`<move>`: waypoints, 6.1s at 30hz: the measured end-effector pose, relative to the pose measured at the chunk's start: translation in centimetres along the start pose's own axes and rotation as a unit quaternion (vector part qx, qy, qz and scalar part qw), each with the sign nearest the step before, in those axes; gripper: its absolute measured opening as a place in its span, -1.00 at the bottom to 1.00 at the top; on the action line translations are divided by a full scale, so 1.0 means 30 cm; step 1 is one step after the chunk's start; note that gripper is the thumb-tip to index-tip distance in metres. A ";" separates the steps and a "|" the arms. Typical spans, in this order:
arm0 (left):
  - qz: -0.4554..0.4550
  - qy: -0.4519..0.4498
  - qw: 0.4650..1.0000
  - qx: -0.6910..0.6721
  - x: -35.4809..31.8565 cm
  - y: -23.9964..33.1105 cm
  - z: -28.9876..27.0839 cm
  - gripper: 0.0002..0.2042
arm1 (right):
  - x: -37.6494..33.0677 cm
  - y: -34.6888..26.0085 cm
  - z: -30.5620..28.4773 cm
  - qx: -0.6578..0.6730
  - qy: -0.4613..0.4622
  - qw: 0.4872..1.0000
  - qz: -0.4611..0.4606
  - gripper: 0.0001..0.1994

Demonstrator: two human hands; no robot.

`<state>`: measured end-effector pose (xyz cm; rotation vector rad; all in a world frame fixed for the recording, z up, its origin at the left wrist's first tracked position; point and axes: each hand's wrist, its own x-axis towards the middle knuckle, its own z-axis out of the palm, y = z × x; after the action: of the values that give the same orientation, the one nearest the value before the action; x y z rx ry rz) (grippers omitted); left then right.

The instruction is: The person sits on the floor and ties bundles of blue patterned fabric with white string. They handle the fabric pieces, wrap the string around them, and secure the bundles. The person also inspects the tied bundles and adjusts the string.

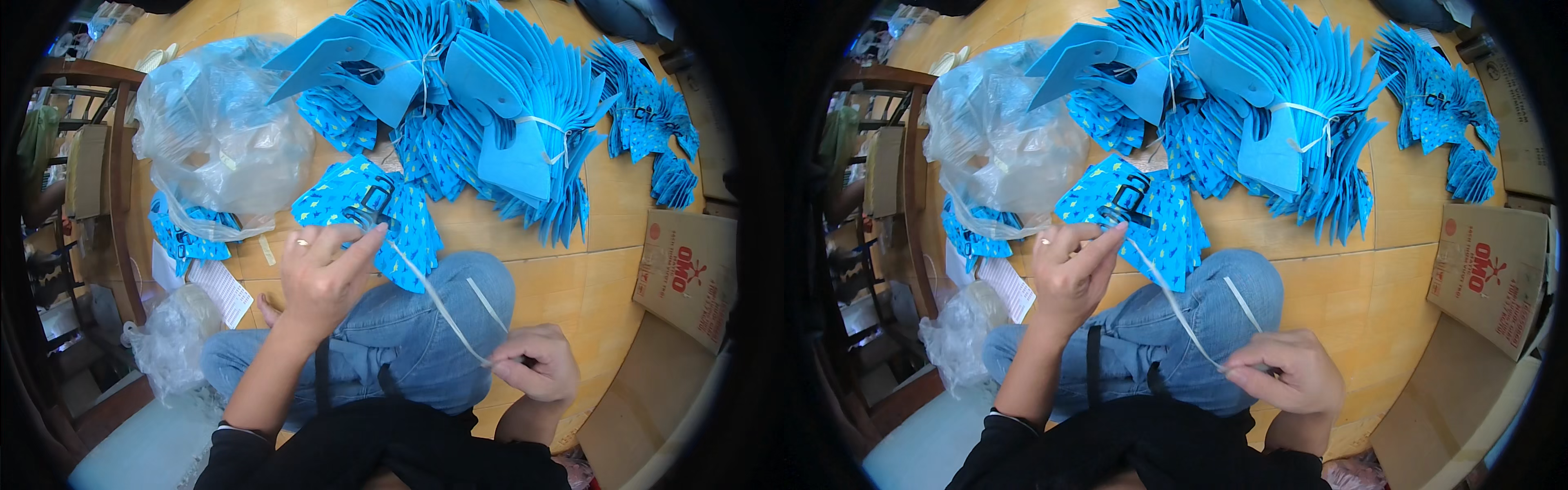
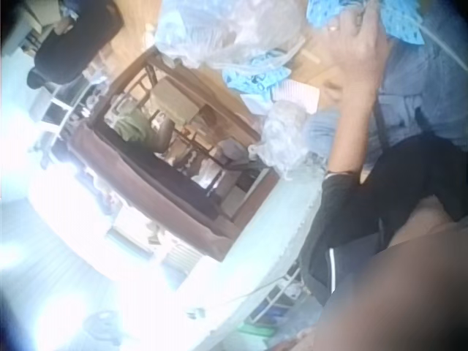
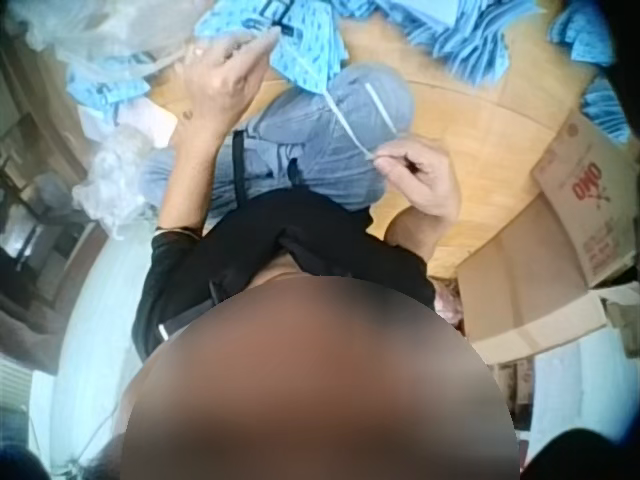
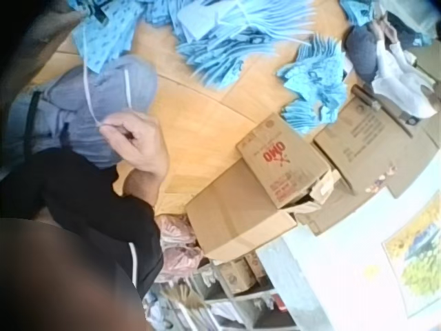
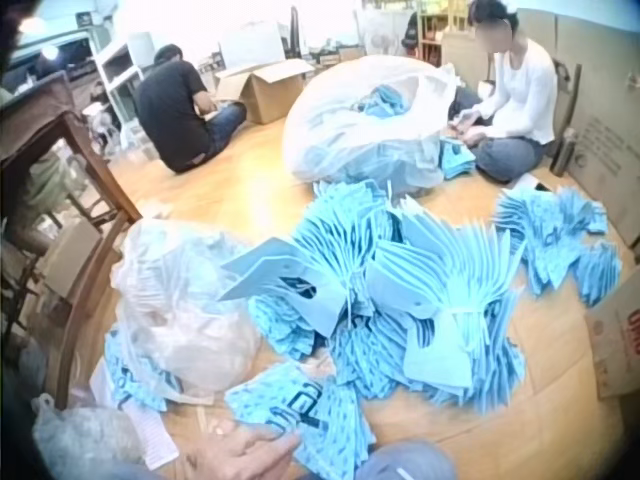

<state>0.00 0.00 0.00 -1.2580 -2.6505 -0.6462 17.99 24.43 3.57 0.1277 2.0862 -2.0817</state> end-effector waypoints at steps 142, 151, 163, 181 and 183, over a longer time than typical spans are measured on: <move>-0.117 -0.185 0.730 -0.647 -0.215 0.322 -0.184 -0.85 | 0.209 0.172 0.287 -0.025 0.355 0.929 -0.097 -0.88; -0.187 -0.277 0.689 -0.642 -0.221 0.301 -0.098 -0.84 | 0.183 0.167 0.297 0.442 0.266 0.851 -0.095 -0.83; -0.431 -0.086 0.523 -0.731 -0.146 0.196 0.036 -0.68 | 0.108 0.220 0.283 0.491 0.099 0.866 -0.004 -0.84; -0.488 -0.059 0.220 -0.843 -0.098 0.254 0.140 -0.81 | 0.046 0.215 0.185 0.433 0.229 0.866 -0.102 -0.86; -0.487 -0.044 0.203 -0.849 -0.088 0.255 0.167 -0.81 | 0.053 0.215 0.176 0.436 0.255 0.857 -0.102 -0.85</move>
<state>7.84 4.58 -2.84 -0.6720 0.4942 1.9617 18.07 19.10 -3.04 0.6673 1.1673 -3.2538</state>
